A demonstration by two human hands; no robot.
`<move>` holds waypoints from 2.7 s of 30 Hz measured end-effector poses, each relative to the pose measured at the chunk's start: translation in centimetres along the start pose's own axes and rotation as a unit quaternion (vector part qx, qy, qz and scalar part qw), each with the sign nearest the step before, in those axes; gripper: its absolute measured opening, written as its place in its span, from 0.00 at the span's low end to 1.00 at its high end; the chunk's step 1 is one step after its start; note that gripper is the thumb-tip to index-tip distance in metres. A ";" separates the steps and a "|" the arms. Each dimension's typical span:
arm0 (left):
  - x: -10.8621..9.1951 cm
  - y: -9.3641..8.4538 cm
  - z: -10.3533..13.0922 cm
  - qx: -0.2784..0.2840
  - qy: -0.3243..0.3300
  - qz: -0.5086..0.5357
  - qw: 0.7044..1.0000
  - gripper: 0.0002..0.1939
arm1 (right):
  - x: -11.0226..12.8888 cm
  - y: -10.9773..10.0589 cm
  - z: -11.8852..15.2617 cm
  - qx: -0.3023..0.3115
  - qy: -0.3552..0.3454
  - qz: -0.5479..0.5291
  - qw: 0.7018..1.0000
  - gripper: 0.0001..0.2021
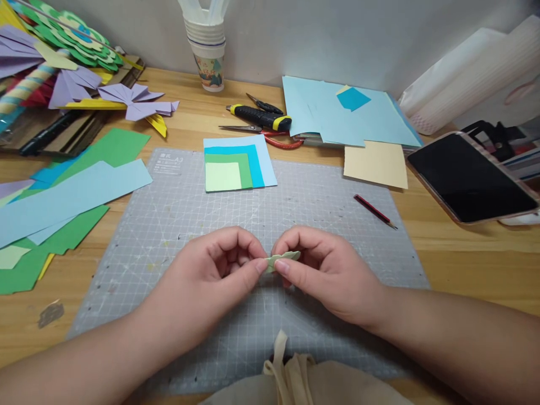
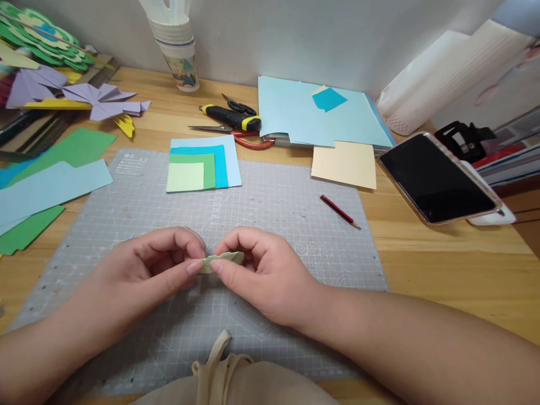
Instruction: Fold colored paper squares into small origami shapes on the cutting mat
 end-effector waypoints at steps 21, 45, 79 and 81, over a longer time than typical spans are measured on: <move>-0.7 0.4 2.1 -0.141 0.186 -0.222 0.947 0.04 | 0.3 0.5 1.0 -0.032 -0.180 0.020 0.983 0.04; -0.5 -0.1 4.7 -0.107 0.264 -0.372 0.883 0.10 | -0.1 0.9 1.3 0.086 0.174 -0.293 0.936 0.14; 0.3 0.3 0.2 0.021 -0.087 0.073 0.993 0.06 | 0.0 0.5 0.8 0.017 -0.009 -0.012 1.000 0.08; 0.3 0.5 0.2 0.029 -0.096 0.109 0.989 0.04 | 0.1 0.5 0.7 0.006 0.003 -0.015 1.000 0.09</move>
Point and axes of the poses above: each hand's wrist, its own z-axis away from the middle knuckle, its own y-axis out of the palm, x = y × z, the point moved 2 cm from there along -z, towards the middle knuckle, and after that the axes turned 3 degrees about -z, right-handed, at the moved point
